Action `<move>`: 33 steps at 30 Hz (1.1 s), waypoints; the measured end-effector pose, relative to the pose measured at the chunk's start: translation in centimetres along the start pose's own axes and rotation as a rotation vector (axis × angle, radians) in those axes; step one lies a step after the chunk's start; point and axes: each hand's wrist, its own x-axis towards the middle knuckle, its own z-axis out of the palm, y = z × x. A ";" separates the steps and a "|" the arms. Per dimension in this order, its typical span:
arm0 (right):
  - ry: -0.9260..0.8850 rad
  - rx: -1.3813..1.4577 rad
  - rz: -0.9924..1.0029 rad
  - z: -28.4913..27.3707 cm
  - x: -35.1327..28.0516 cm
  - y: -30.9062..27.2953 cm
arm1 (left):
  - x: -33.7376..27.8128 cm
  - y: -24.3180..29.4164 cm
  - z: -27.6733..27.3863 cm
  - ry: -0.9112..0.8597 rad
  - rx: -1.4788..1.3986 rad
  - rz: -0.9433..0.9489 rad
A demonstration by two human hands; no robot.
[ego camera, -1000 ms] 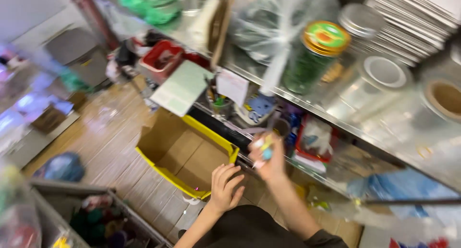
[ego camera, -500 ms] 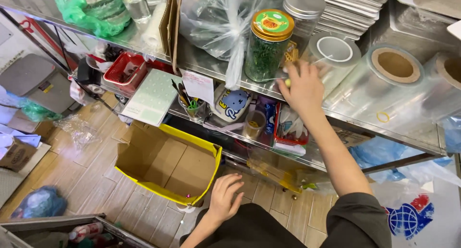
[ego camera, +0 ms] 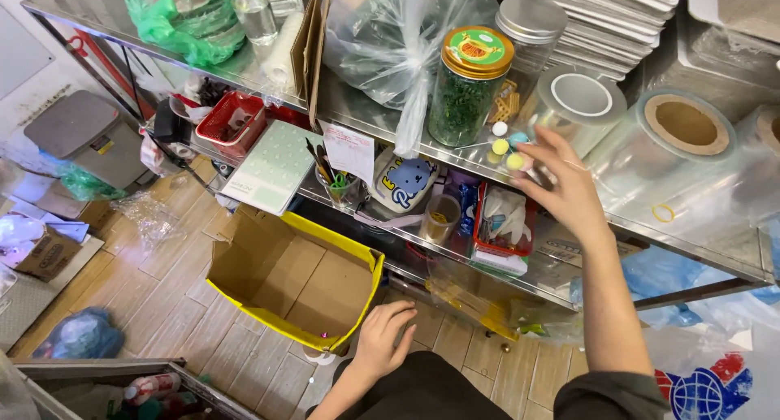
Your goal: Sorting and bagging small toy figurines used as cake decorations.
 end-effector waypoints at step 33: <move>0.568 -0.283 -0.195 7.9 -8.1 0.0 | 20.7 -1.2 6.4 0.184 0.199 0.242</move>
